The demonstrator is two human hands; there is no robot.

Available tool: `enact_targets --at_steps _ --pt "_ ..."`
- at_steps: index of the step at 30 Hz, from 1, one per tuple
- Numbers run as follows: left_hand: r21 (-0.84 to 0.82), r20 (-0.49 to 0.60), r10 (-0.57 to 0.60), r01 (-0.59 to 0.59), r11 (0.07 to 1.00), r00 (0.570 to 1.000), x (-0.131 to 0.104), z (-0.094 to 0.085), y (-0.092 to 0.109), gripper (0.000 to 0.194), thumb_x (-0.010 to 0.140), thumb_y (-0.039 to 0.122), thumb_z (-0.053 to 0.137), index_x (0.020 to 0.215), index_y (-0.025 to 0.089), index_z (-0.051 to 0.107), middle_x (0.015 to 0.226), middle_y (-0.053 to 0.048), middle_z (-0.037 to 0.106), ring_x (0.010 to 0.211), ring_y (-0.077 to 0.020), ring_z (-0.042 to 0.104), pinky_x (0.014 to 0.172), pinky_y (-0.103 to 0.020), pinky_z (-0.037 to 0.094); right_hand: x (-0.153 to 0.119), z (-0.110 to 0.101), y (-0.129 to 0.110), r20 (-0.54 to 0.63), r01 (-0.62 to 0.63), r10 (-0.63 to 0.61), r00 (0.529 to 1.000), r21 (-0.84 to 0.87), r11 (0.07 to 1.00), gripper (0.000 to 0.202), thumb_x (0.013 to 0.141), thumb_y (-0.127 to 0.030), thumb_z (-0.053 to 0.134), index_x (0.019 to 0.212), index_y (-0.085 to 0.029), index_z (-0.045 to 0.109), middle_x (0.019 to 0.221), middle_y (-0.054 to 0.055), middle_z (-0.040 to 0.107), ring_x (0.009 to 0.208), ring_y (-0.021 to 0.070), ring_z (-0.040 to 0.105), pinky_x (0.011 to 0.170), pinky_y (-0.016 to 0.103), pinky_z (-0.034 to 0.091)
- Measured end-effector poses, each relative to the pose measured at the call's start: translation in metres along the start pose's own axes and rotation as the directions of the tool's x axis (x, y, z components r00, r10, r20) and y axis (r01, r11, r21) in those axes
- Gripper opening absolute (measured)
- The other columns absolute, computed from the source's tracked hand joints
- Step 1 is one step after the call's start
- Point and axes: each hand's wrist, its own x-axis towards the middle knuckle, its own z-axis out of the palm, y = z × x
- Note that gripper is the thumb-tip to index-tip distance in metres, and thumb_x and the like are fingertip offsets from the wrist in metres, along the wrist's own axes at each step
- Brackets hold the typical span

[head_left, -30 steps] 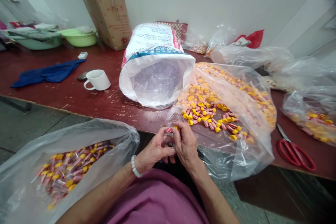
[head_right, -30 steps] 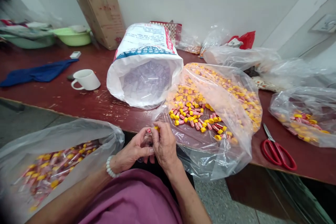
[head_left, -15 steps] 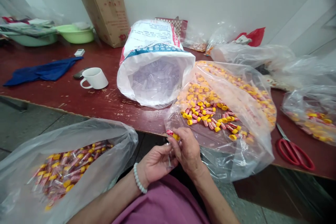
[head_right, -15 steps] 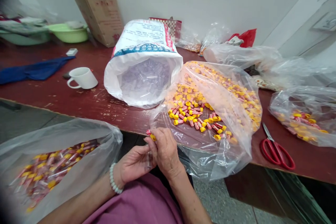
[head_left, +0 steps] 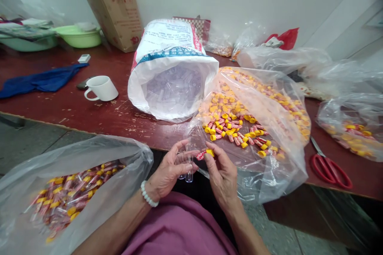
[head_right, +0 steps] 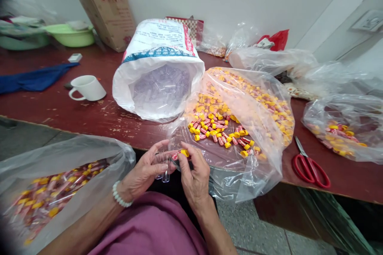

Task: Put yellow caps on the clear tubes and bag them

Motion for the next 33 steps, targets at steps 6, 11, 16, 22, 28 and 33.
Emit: enact_targets --at_steps 6,11,16,22,28,33 --pt "0.297 0.13 0.029 -0.067 0.953 0.991 -0.002 0.005 -0.004 0.082 0.076 0.009 0.064 0.139 0.033 0.018 0.129 -0.009 0.049 0.088 -0.0117 0.057 0.075 -0.025 0.045 0.008 -0.007 0.005 0.093 -0.03 0.035 0.995 -0.06 0.998 0.031 0.087 -0.03 0.052 0.117 -0.02 0.049 0.1 0.006 0.062 0.089 0.0152 0.061 0.078 0.029 0.05" --pt "0.342 0.151 0.013 -0.064 0.937 0.988 0.0 0.004 -0.006 0.088 0.073 0.009 0.065 0.139 0.038 0.013 0.132 -0.009 0.04 0.086 -0.0121 0.056 0.065 -0.023 0.045 0.012 -0.013 0.001 0.249 -0.051 0.063 0.967 -0.053 0.997 0.014 0.089 -0.032 0.049 0.098 -0.021 0.052 0.09 0.003 0.061 0.083 0.0138 0.059 0.075 0.027 0.049" --pt "0.302 0.176 -0.014 -0.04 0.952 0.984 0.003 0.0 -0.003 0.089 0.072 0.008 0.064 0.14 0.038 0.014 0.127 -0.009 0.042 0.082 -0.0116 0.058 0.063 -0.022 0.044 0.017 -0.015 0.005 0.253 -0.132 0.111 0.961 0.068 0.989 0.015 0.091 -0.033 0.046 0.094 -0.02 0.053 0.082 0.0 0.058 0.072 0.011 0.056 0.066 0.023 0.046" --pt "0.277 0.177 -0.031 -0.02 0.961 0.984 0.005 0.004 0.004 0.09 0.07 0.01 0.069 0.14 0.035 0.019 0.127 -0.008 0.045 0.083 -0.0107 0.057 0.069 -0.024 0.046 0.019 -0.015 0.005 0.341 -0.044 0.042 0.939 -0.001 0.999 0.016 0.091 -0.032 0.046 0.094 -0.022 0.058 0.087 0.001 0.062 0.08 0.0129 0.058 0.074 0.026 0.047" --pt "0.202 0.129 0.013 -0.039 0.979 0.992 0.009 0.007 0.013 0.091 0.068 0.012 0.072 0.142 0.032 0.022 0.128 -0.009 0.048 0.091 -0.0142 0.058 0.08 -0.026 0.048 0.01 -0.014 -0.004 0.454 0.253 -0.158 0.877 -0.156 0.955 0.069 0.073 -0.049 0.067 0.131 -0.022 0.041 0.139 0.013 0.039 0.129 0.0267 0.035 0.103 0.046 0.034" --pt "0.086 0.05 -0.028 0.024 0.996 0.998 0.012 0.009 0.009 0.092 0.064 0.007 0.073 0.14 0.029 0.026 0.116 -0.005 0.057 0.103 -0.0165 0.055 0.087 -0.025 0.044 0.0 0.003 0.001 0.38 0.322 -0.222 0.898 -0.221 0.921 0.076 0.069 -0.038 0.073 0.132 -0.02 0.035 0.125 0.013 0.053 0.113 0.0247 0.05 0.093 0.042 0.042"
